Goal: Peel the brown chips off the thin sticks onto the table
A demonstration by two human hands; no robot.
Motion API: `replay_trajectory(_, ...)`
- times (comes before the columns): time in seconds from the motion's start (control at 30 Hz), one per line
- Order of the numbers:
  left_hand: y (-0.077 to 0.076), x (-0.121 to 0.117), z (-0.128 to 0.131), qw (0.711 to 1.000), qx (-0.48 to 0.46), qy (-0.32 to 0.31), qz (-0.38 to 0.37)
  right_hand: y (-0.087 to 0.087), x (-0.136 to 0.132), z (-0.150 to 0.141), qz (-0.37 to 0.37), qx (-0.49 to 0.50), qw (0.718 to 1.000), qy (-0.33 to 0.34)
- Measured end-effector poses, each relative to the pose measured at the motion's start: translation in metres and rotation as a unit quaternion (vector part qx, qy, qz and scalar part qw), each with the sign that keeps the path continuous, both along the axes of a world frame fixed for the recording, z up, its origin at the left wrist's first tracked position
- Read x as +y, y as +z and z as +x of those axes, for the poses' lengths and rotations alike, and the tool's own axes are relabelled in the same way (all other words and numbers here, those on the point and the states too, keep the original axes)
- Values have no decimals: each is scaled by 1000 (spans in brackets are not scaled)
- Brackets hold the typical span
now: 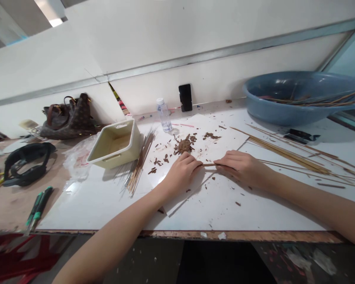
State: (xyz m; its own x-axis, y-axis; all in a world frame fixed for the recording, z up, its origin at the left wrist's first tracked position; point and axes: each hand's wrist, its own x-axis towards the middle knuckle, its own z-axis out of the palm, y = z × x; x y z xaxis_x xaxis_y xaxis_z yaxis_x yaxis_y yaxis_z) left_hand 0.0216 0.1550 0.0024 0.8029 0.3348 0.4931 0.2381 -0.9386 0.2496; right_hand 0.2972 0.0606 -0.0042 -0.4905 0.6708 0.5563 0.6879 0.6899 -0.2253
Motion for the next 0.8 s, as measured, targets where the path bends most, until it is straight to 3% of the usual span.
replay_trajectory(0.27, -4, 2, 0, 1000, 14, -2, -10, 13, -13, -3, -57, 20, 998, 11)
replay_trajectory(0.4, -5, 3, 0, 1000, 6, -3, -12, 12, -7, -6, -36, 4, 999, -5)
replay_trajectory(0.57, -2, -1, 2, 1000, -7, -1, -9, 5, -4, -13, -2, -13, 997, -72)
replay_trajectory(0.8, 3, -11, 7, 1000, -13, -13, 13, 2, -10, -25, 2, 6, 998, -56)
